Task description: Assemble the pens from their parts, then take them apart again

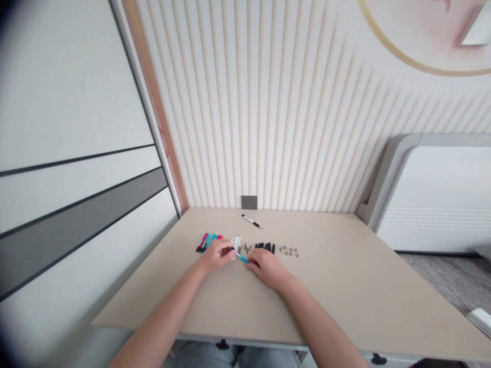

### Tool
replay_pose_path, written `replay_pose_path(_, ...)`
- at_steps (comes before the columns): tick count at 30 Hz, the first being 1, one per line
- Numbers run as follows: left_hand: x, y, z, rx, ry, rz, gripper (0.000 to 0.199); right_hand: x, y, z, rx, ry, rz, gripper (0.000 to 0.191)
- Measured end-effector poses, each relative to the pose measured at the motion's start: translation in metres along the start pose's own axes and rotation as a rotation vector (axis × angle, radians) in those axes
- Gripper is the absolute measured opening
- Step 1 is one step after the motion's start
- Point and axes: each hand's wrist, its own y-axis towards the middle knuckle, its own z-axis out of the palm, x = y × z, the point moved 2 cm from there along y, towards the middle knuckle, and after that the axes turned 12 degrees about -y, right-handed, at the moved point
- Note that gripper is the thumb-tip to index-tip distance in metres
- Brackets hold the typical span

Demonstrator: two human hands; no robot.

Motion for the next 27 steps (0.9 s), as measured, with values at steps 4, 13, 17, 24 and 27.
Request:
replay_pose_path(4, 0.0, 0.001, -0.004, -0.088, -0.002, 0.006, 0.025, 0.0, -0.001, -0.002, -0.006, 0.001, 0.012, 0.016)
replay_pose_path(13, -0.002, 0.001, -0.011, -0.219, -0.021, -0.017, 0.024, 0.001, -0.003, -0.008, -0.036, -0.021, 0.026, 0.022)
replay_pose_path(17, 0.001, 0.001, -0.013, -0.297, -0.052, -0.036, 0.025, 0.003, -0.003, -0.01, -0.031, -0.006, 0.028, 0.018)
replay_pose_path(24, 0.0, 0.002, -0.01, -0.248, -0.001, -0.023, 0.021, 0.006, -0.003, -0.008, -0.025, -0.037, 0.0, 0.019)
replay_pose_path(27, 0.0, 0.003, -0.011, -0.277, 0.026, -0.024, 0.024, 0.009, -0.002, -0.005, -0.034, -0.049, -0.032, 0.023)
